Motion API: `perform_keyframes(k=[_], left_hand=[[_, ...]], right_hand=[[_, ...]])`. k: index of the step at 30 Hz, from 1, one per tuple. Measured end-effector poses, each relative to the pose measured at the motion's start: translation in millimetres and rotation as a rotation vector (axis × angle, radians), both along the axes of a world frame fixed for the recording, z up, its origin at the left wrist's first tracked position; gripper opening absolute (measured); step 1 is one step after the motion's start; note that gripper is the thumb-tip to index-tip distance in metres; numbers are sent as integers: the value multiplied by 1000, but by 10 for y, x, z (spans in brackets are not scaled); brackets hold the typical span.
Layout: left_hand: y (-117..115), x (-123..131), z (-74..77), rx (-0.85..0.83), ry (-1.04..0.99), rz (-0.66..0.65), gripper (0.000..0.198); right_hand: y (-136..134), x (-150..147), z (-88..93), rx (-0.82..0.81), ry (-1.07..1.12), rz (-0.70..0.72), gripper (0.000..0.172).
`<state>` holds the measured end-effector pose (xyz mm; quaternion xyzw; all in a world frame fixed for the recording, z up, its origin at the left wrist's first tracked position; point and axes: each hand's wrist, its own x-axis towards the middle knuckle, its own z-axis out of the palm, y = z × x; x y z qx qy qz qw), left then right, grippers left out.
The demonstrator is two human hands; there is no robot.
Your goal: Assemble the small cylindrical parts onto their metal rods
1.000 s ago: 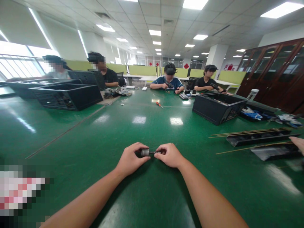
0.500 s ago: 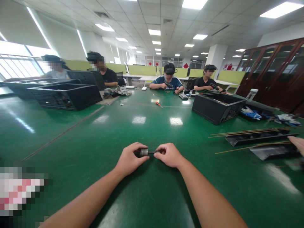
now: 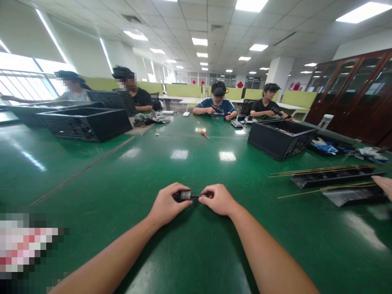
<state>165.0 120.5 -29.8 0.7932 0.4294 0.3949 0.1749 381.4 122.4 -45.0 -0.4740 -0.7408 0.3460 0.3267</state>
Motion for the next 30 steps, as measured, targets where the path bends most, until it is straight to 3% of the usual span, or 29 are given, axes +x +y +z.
perform_keyframes(k=[30], left_hand=[[8, -24, 11, -2, -3, 21, 26]], right_hand=[[12, 32, -1, 26, -18, -17, 20]])
